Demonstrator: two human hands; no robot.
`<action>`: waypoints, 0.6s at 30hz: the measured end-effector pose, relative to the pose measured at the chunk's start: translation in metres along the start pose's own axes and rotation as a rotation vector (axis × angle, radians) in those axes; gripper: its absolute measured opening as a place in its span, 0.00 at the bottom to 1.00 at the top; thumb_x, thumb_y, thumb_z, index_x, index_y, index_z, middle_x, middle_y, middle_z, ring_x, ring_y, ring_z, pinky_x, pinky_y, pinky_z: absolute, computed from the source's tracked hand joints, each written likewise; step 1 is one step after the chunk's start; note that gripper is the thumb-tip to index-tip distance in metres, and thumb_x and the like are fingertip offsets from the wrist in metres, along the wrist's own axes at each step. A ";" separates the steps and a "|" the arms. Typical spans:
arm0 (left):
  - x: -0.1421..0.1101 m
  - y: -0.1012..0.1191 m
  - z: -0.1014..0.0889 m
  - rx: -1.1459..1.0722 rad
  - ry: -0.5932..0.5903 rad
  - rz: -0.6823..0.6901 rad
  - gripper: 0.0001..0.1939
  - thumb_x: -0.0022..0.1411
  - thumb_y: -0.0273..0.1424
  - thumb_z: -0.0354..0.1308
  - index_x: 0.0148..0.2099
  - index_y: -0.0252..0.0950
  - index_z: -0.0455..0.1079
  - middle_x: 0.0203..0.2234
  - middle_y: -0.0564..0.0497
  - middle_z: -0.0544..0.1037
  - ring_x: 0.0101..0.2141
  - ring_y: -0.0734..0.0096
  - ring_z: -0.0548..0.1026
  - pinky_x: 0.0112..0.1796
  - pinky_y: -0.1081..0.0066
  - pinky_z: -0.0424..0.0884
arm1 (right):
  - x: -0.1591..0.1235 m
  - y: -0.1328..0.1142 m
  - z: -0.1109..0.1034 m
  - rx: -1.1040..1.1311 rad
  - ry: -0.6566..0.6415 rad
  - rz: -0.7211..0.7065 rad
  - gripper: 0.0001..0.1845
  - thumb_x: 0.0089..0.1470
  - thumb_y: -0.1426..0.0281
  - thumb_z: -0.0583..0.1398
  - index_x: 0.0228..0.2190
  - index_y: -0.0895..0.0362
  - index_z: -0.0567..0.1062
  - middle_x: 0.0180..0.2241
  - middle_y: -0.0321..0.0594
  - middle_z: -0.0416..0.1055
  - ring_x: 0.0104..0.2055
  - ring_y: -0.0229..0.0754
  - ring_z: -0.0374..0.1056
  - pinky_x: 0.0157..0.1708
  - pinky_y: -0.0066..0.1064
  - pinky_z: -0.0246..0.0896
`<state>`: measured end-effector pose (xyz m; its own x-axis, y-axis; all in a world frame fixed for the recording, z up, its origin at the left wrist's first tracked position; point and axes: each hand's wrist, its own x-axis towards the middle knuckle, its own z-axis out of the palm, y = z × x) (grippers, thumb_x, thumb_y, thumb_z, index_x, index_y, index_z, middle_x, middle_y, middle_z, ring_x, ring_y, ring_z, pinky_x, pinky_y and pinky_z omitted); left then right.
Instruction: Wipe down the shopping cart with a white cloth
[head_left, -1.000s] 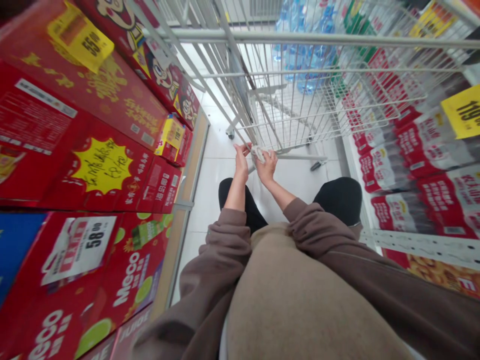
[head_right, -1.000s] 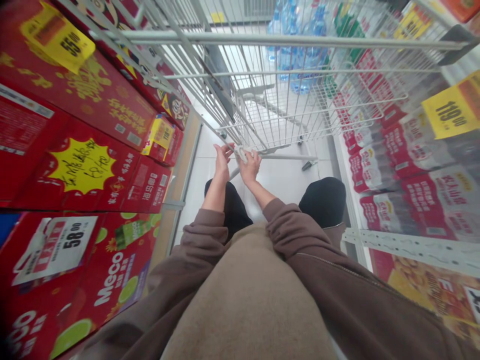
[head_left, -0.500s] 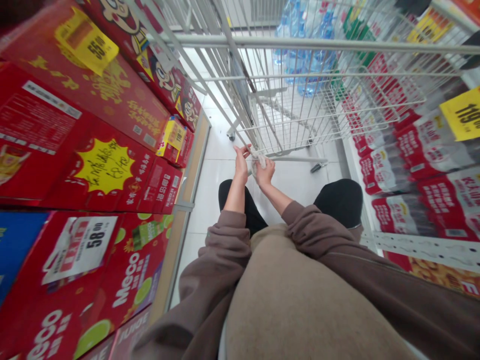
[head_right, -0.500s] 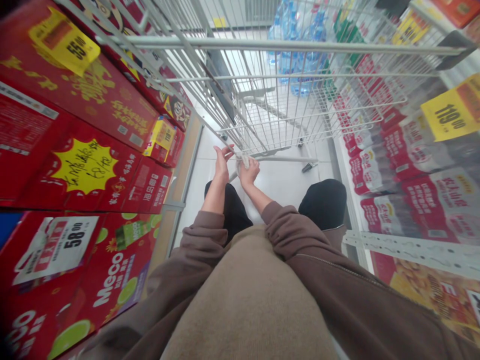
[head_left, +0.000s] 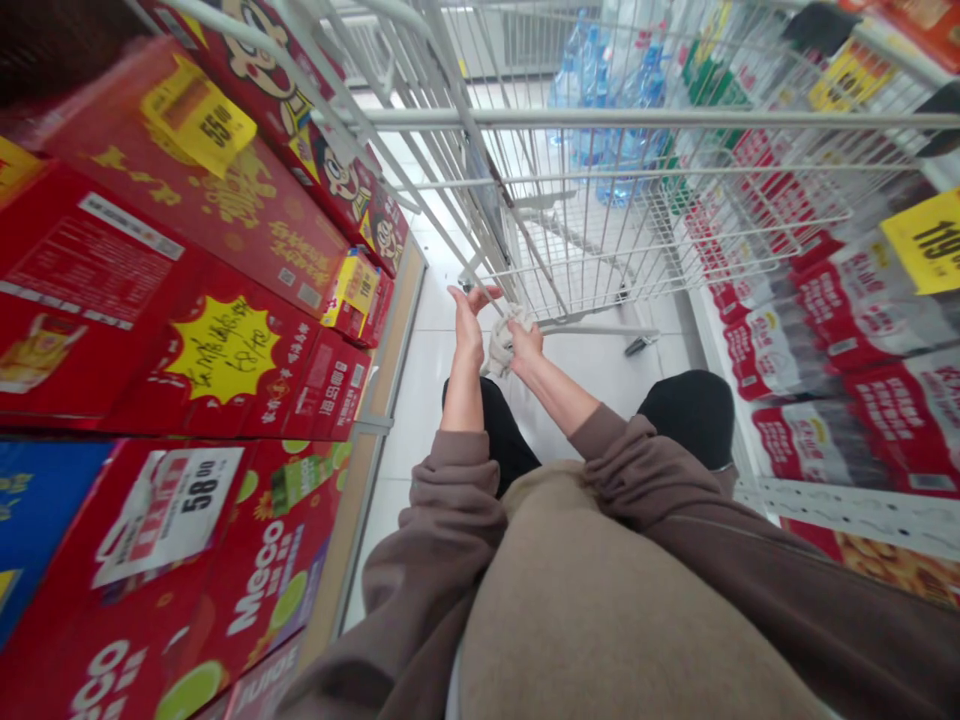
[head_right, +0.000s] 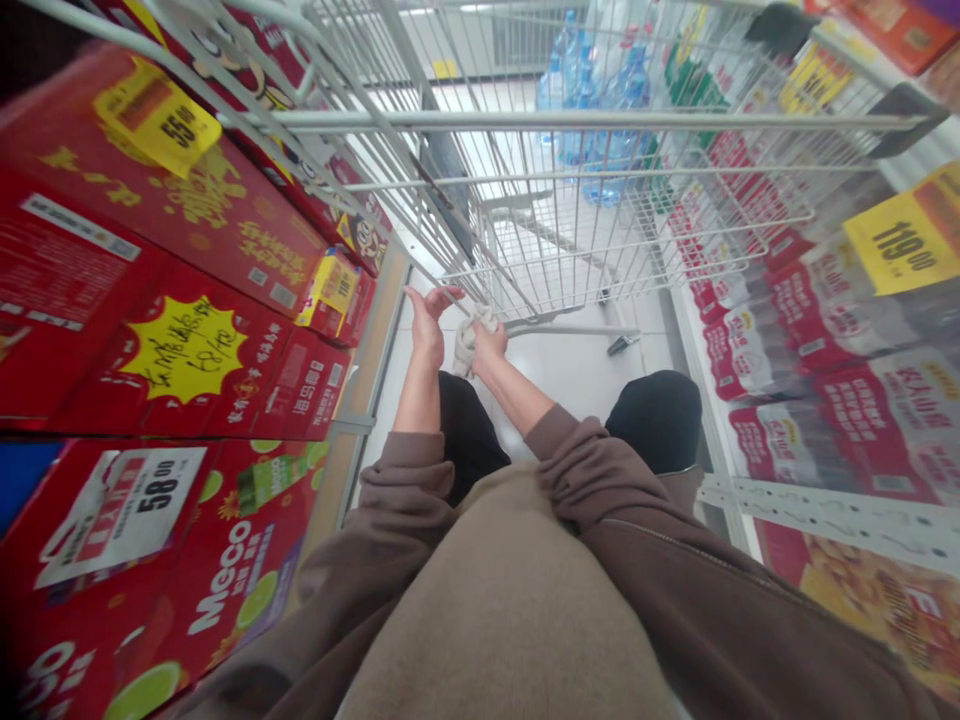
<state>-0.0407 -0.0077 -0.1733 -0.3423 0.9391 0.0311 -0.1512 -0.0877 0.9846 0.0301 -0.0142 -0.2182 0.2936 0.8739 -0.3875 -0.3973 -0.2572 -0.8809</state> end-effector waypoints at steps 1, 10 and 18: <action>0.000 0.005 0.001 -0.007 -0.028 -0.020 0.45 0.66 0.65 0.28 0.35 0.38 0.76 0.40 0.43 0.83 0.47 0.58 0.81 0.59 0.58 0.69 | -0.002 -0.005 0.006 0.007 0.001 0.009 0.14 0.50 0.67 0.63 0.40 0.55 0.69 0.35 0.36 0.75 0.34 0.36 0.71 0.33 0.28 0.68; -0.002 0.038 -0.007 0.014 -0.003 0.044 0.42 0.68 0.63 0.31 0.50 0.43 0.79 0.54 0.47 0.80 0.57 0.60 0.76 0.65 0.57 0.62 | -0.017 -0.028 0.019 0.022 -0.049 -0.037 0.14 0.52 0.63 0.62 0.40 0.54 0.69 0.35 0.34 0.76 0.35 0.36 0.71 0.35 0.27 0.69; -0.008 0.043 -0.013 0.140 -0.023 0.074 0.43 0.69 0.63 0.32 0.53 0.40 0.78 0.53 0.45 0.81 0.60 0.58 0.73 0.65 0.57 0.63 | -0.028 -0.042 0.020 -0.070 -0.174 -0.202 0.15 0.50 0.59 0.64 0.38 0.54 0.73 0.36 0.35 0.77 0.38 0.37 0.72 0.40 0.30 0.70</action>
<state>-0.0566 -0.0239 -0.1331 -0.3264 0.9392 0.1066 0.0052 -0.1110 0.9938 0.0213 -0.0194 -0.1649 0.2042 0.9665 -0.1552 -0.2835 -0.0933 -0.9544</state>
